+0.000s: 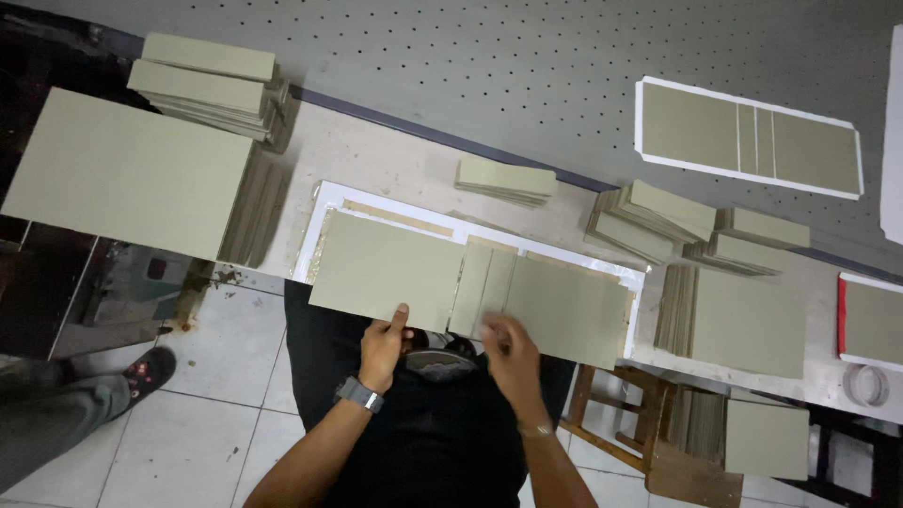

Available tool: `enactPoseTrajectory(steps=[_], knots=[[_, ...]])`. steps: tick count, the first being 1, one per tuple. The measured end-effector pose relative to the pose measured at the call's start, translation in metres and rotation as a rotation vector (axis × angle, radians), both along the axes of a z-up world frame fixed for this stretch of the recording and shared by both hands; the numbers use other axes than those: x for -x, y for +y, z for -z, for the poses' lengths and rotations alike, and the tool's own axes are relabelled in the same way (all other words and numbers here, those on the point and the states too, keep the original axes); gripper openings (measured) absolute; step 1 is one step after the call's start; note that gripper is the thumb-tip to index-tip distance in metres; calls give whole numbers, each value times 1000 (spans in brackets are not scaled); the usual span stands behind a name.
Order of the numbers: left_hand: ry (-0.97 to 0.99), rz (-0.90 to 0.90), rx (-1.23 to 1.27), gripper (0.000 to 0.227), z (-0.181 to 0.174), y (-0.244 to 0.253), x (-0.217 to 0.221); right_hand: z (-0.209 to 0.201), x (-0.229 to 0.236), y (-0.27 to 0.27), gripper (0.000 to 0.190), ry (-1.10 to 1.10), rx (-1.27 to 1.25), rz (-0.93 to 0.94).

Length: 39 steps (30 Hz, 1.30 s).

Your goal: The person repeatedly places beige book blocks onto a white board, aligns them, and covers them with a red cover sheet. They smooth the cover, remove it, and repeat the process with additional blocks, stacking and arranging them on the board.

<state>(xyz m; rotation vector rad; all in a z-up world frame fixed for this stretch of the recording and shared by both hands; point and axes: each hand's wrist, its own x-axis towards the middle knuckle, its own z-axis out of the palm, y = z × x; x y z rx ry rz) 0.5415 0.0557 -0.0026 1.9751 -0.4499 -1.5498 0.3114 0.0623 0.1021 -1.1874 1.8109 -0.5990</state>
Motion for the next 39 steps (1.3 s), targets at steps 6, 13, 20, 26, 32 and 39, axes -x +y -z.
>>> enactPoseTrajectory(steps=[6, 13, 20, 26, 32, 39], knots=[[-119, 50, 19, 64, -26, -6, 0, 19, -64, -71, 59, 689, 648, -358], [-122, 53, -24, 61, -37, -13, 0, 54, -56, -80, 70, 756, 482, -416], [-187, 107, 5, 65, -47, -22, -5, 56, -53, -83, 71, 728, 513, -406], [-196, 125, 78, 56, -37, -14, -6, 58, -49, -86, 73, 710, 547, -429], [-190, 266, -4, 69, -39, -17, -21, 61, -35, -97, 73, 696, 573, -462], [-127, 894, -49, 76, -105, -20, -74, 57, 51, -64, 73, 576, 542, -144]])
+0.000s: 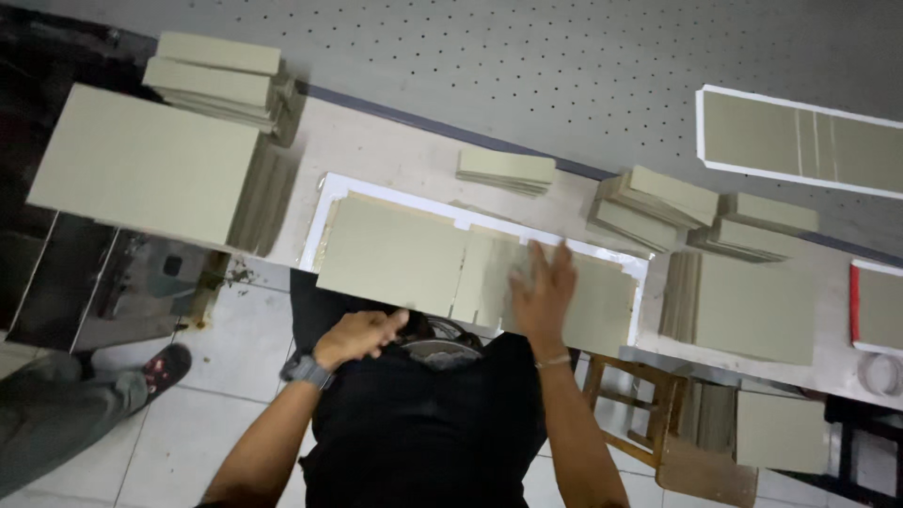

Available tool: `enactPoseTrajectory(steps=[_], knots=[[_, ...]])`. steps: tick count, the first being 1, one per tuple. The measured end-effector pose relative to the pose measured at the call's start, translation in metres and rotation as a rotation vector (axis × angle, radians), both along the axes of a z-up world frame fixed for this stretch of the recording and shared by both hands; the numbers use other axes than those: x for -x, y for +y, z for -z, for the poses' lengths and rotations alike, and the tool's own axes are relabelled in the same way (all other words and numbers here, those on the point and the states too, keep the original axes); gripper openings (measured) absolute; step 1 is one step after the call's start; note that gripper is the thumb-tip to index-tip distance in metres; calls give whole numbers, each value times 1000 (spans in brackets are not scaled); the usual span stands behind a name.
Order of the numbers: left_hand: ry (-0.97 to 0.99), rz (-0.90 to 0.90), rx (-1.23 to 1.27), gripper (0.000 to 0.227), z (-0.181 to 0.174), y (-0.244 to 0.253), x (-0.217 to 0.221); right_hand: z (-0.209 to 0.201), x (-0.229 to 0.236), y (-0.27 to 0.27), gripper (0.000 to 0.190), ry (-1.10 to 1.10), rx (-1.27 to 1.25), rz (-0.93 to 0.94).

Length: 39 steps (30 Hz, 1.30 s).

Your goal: The person repeatedly places beige book blocks onto a white board, aligns them, and covers them with a red cover sheet. They smooth the cover, remove it, and repeat the process with additional blocks, stacking and arranging them on the board.

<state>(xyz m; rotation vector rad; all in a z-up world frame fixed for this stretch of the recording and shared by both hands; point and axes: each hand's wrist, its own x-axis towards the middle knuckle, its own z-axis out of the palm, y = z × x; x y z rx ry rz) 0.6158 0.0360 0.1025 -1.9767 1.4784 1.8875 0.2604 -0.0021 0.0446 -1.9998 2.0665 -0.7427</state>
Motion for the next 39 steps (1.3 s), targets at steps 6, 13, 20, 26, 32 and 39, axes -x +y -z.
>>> enactPoseTrajectory(steps=[6, 13, 20, 26, 32, 39], knots=[[-147, 66, 869, 27, 1, -33, 61, 25, 56, 21, 67, 178, 33, 98], [-163, 476, 1350, 62, 50, -95, 119, 29, 39, 22, 67, 207, 44, 98], [-283, 389, 1295, 70, 77, -123, 100, 36, 38, 15, 60, 184, 69, 123], [-234, 231, 1520, 66, 91, -132, 97, 38, 37, 17, 64, 163, 41, 123], [-220, 184, 1544, 62, 90, -139, 98, 28, 52, 21, 84, 25, 32, 106], [-280, 175, 1439, 63, 88, -134, 96, 15, 66, 19, 84, -23, 65, 145]])
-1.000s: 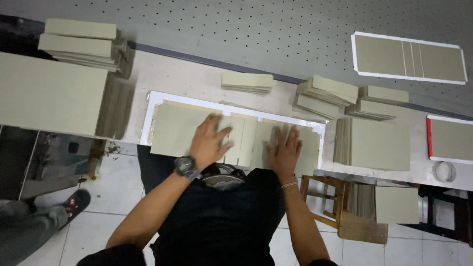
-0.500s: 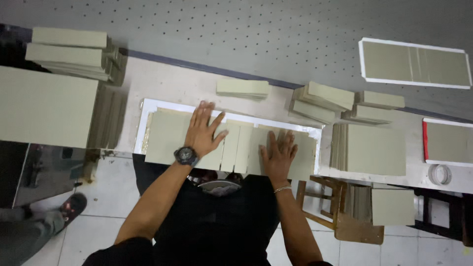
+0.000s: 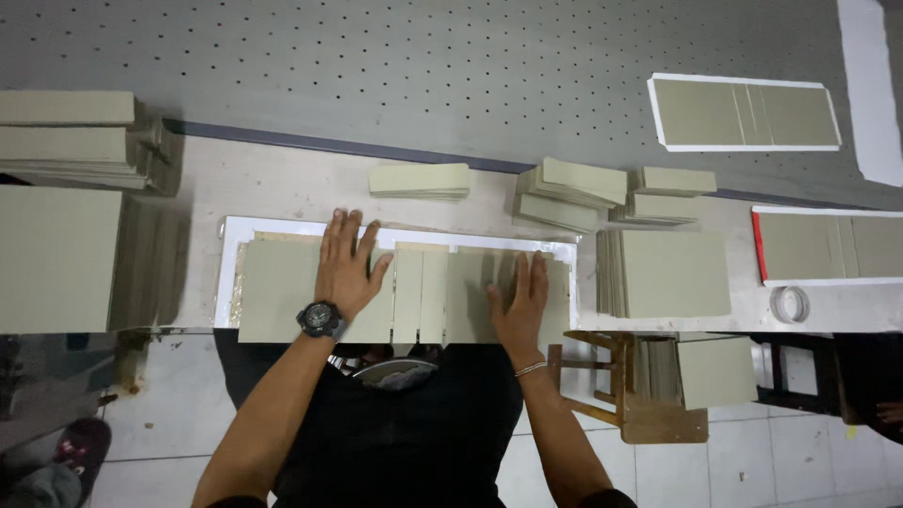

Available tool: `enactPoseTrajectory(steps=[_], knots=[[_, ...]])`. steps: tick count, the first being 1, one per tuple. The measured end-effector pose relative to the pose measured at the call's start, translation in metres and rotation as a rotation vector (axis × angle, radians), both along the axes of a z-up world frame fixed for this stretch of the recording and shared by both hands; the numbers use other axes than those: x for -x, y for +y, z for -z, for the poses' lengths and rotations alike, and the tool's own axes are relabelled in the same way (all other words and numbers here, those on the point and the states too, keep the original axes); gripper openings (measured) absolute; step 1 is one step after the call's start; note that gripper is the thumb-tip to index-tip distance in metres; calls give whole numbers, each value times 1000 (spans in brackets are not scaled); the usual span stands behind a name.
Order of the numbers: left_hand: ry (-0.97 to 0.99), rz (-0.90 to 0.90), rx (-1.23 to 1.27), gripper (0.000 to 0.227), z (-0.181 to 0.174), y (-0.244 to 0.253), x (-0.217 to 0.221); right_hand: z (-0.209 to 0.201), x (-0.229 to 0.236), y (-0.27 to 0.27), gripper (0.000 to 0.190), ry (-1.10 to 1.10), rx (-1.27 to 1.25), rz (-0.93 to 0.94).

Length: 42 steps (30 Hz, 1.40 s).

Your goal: The person repeatedly places beige book blocks onto a white board, aligns them, and covers them with a red cover sheet. They smooth the cover, remove it, and repeat the process with additional blocks, stacking and arranging them on the board.

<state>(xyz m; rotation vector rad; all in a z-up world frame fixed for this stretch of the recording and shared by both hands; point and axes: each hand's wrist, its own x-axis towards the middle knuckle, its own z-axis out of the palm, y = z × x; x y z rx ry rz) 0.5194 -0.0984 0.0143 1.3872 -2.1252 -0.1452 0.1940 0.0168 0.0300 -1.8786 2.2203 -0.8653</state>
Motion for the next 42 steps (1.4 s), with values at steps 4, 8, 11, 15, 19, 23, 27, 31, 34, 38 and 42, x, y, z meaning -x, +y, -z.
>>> enactPoseTrajectory(steps=[4, 8, 11, 15, 19, 23, 27, 31, 34, 38, 42], knots=[[-12, -8, 19, 61, -1, -1, 2, 8, -10, -8, 85, 7, -35, -40], [20, 7, 10, 56, 0, -1, 1, 10, -29, -14, 81, -20, -75, -61], [53, 11, 13, 55, 1, -3, -1, 7, -33, -16, 80, -14, -76, -56], [114, 8, -8, 54, -10, 4, -8, 6, -42, -11, 77, 53, -53, -78], [45, -15, 3, 51, -9, 16, -26, -3, -72, -3, 71, 102, -30, -148], [-54, 19, -25, 52, -10, 32, -43, -5, -101, -2, 65, 149, -41, -241], [-84, 73, -67, 52, 5, 41, -48, -7, -124, -11, 62, 158, -36, -292], [-63, 69, -17, 48, 10, 36, -45, 1, -132, -24, 61, 140, -39, -323], [-81, 52, 4, 48, 5, 31, -48, 1, -122, -30, 65, 147, -69, -285], [-74, -47, 14, 58, -6, 18, -75, -8, -72, -29, 75, 170, -80, -91], [-68, -118, 3, 73, -3, 15, -101, 11, -7, -19, 76, 241, -73, 70]])
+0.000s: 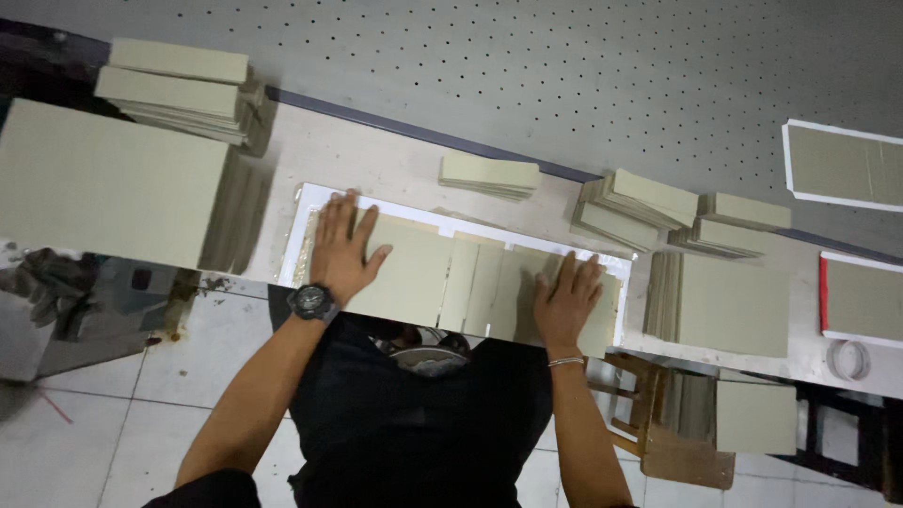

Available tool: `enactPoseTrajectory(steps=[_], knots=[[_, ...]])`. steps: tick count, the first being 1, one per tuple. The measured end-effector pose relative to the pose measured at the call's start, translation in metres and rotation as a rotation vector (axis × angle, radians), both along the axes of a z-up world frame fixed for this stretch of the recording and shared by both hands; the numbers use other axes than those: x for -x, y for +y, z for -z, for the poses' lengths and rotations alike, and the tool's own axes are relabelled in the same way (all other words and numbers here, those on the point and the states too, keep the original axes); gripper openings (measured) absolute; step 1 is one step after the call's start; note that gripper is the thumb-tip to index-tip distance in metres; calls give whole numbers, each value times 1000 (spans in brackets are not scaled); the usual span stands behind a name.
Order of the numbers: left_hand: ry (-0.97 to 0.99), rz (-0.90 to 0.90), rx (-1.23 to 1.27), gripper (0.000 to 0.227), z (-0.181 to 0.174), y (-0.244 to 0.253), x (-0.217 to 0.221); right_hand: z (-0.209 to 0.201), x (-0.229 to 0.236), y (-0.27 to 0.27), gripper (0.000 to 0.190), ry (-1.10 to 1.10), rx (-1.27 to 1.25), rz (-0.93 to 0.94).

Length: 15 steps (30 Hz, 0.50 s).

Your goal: The person repeatedly places beige book blocks onto a white board, aligns them, and covers them with a red cover sheet. They smooth the cover, remove it, and repeat the process with additional blocks, stacking and arranging them on the board.

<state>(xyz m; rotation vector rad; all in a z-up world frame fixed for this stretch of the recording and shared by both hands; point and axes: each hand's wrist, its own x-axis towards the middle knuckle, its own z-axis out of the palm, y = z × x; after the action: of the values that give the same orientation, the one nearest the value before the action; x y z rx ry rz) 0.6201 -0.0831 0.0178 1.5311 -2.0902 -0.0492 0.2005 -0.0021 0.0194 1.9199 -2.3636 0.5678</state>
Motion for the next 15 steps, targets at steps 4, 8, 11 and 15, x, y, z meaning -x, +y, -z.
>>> enactPoseTrajectory(steps=[4, 8, 11, 15], knots=[[9, -9, -22, 72, -5, 0, 4, 11, 12, 3, 80, 84, -21, 28], [23, -18, -30, 75, -5, -3, 5, 0, 1, 1, 85, 13, -47, 39], [21, -22, -43, 75, -5, -3, 7, -4, 0, 1, 86, -24, -27, 48], [15, -40, -50, 77, -3, -2, 6, -3, -1, 2, 92, -24, 7, 67]])
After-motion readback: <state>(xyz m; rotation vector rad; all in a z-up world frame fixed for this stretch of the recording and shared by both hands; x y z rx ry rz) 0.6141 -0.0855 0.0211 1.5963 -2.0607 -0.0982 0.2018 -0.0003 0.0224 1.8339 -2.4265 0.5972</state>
